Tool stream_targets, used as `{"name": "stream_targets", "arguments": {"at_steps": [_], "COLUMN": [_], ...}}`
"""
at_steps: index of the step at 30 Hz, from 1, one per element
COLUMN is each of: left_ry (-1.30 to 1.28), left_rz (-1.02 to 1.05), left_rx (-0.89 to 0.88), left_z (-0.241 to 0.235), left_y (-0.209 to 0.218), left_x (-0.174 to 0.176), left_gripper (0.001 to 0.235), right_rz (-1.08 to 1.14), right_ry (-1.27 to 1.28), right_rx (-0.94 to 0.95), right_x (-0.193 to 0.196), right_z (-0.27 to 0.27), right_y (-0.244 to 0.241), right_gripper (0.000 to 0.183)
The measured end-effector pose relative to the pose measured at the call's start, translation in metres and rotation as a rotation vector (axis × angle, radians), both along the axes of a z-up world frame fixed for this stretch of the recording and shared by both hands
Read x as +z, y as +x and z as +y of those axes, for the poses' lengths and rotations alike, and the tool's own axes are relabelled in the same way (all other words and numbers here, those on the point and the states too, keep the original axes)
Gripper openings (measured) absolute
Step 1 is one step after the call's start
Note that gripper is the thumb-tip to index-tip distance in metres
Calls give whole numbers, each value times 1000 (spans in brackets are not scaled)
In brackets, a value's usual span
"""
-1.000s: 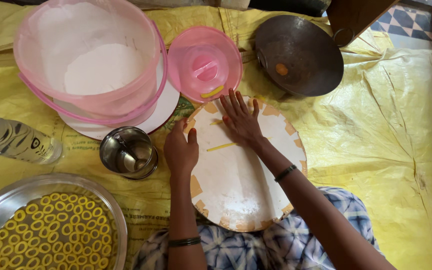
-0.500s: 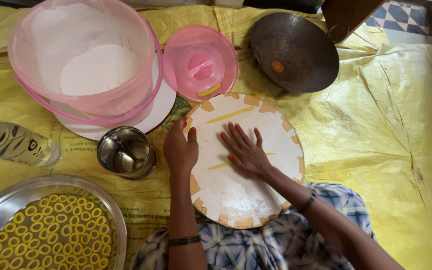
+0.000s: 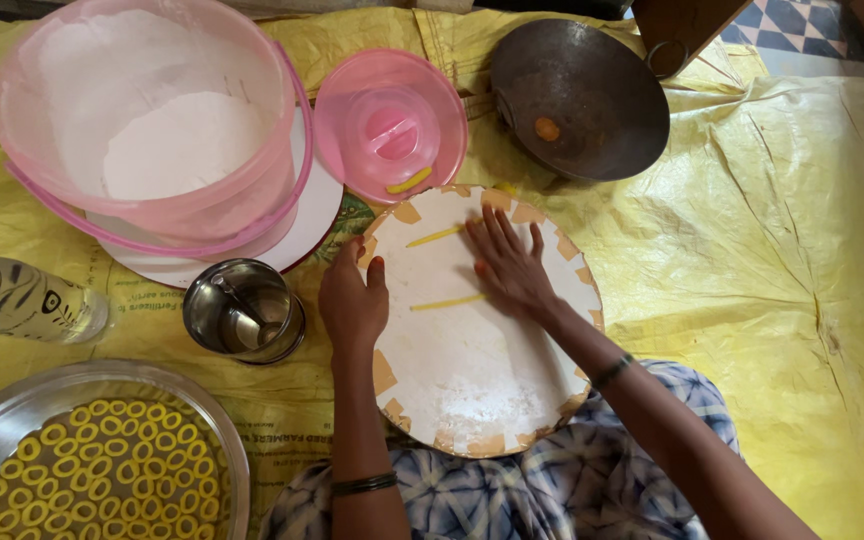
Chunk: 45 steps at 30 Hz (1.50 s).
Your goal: The person rolls small pieces of yellow dough into thin ropes on a floured wooden board. They repeatedly roll, break, and re-roll the dough, placing the finished ropes into a pink bowl. A tray of yellow ring-shaped snacks is visible nearby.
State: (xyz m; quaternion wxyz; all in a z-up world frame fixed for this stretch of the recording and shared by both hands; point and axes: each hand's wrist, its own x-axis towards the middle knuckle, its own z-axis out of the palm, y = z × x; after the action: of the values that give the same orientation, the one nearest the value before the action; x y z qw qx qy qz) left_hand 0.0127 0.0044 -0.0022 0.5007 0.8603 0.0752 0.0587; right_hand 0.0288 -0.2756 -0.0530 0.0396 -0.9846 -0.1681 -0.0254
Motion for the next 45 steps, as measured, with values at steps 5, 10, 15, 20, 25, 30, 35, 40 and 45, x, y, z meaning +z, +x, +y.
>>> {"name": "stream_targets", "arguments": {"at_steps": [5,10,15,20,25,30,35,40,45], "left_ry": [-1,8,32,47,29,34,39,31,34], "left_rz": [-33,-22,-6,12,-4,-21,-43,9,-5], "left_rx": [-5,-16,-7,-11,-23,-16,-13,-17,-13], "left_z": [-2,-3,-2,-2,-3,-4,-3,-5,-3], "left_y": [-2,-2,-2,0,-2,-4,-3,1,0], "left_x": [-3,-4,-4,-3,-3,-4,-7,-8,-6], "left_gripper": [39,39,39,40,39,39,40,40,40], "right_rz": [86,20,-33,-6,1,56,47,-21,2], "right_ry": [-25,-26,16,26,-9,-31,-50,-20,-54], "right_rx": [33,5,-116,-101,60,71,-44,-101,-4], "right_x": [1,-3,-2,0,1,1,-1,-1,-2], "right_z": [-12,-9,-2,-2,-13,-23,-21,9,42], "right_y": [-61,-21,53,46,-28,-48,18,55,30], "right_gripper": [76,71,65,65,71,72,69,65,66]}}
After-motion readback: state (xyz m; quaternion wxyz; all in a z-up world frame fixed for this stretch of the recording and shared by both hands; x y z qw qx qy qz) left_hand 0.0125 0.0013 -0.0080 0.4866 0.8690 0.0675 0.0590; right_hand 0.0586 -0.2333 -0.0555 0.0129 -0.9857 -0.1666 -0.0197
